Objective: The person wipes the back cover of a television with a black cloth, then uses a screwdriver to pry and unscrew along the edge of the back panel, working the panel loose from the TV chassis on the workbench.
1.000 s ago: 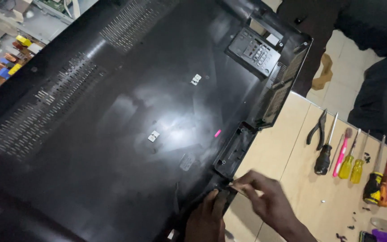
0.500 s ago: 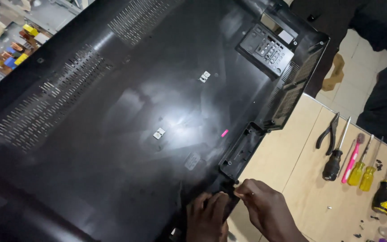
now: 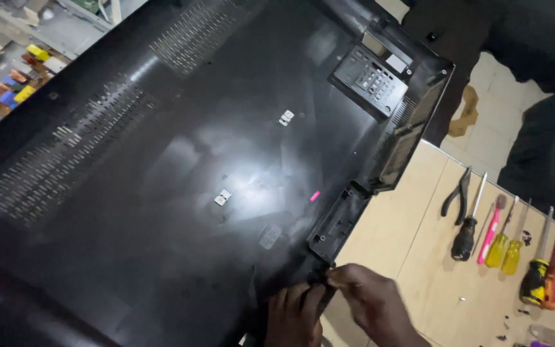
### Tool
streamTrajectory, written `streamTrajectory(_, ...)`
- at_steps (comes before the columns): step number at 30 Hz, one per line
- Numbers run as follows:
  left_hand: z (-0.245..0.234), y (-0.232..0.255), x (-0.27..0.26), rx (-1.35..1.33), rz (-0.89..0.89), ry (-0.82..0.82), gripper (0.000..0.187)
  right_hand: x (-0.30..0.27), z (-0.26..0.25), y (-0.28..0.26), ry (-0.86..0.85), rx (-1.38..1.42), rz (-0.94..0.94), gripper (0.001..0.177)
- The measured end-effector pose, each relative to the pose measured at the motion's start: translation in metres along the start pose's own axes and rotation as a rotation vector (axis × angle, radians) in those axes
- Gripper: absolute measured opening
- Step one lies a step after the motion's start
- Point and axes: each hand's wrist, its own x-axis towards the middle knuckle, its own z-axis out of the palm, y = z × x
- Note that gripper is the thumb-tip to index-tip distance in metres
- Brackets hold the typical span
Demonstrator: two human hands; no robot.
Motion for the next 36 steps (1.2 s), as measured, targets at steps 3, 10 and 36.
streamTrajectory(3,0.004,-0.001,-0.005,-0.085,-0.086,-0.143,0.067,-0.001,-0.025,-0.026,0.131,-0.072,0.13,0.003)
streamTrajectory(10,0.003,0.003,-0.012,-0.148,-0.197,-0.22,0.084,-0.006,-0.019,-0.022,0.04,-0.192,0.06,0.006)
streamTrajectory(36,0.025,-0.004,-0.017,-0.434,-0.125,-0.086,0.046,0.006,-0.035,-0.016,-0.029,-0.085,0.138,0.009)
